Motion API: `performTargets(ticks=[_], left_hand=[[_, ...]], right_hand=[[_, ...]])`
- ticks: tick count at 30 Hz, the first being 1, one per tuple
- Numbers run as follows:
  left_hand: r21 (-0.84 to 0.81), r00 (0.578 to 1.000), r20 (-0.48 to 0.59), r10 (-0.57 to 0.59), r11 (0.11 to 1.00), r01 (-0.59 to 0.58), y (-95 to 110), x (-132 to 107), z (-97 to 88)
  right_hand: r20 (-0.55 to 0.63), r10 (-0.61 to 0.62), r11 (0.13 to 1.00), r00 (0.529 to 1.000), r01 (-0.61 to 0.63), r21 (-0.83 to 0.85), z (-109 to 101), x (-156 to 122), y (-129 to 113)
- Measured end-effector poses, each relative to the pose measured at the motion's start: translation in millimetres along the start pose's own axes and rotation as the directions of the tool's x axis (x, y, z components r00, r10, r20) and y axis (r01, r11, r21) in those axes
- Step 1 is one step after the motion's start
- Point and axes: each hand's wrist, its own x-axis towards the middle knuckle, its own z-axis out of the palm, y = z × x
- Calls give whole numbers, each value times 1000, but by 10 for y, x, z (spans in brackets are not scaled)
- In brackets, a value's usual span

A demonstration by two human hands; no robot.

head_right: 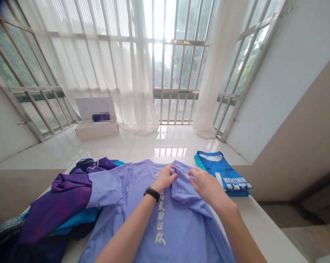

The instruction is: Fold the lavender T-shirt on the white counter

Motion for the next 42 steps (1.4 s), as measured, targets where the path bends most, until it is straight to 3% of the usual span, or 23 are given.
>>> performTargets(ticks=[6,11,15,21,23,30,36,42], left_hand=[[27,998,45,37,999,-38,9,2,-38],[100,998,35,45,994,-49,89,-48,-88],[191,1000,15,27,981,-30,232,-97,-177],[243,963,270,-5,968,-63,446,-165,-223],[271,959,282,-13,960,-67,496,-212,-183],[377,987,160,-30,926,-33,612,-352,-22],[393,981,192,-6,917,-71,632,-375,41],[331,964,264,15,938,-105,554,-274,-31]], right_hand=[[49,41,999,998,-41,3,306,-515,-63],[126,86,995,988,-91,41,289,-753,-58],[78,100,995,992,-102,21,264,-803,-89],[24,101,994,995,-102,47,314,-805,-169],[15,110,992,994,-111,68,318,-794,-188],[-12,86,996,996,-86,30,329,-622,-107],[65,144,978,987,-132,-161,268,-114,136],[99,169,972,981,-149,-183,279,395,374]])
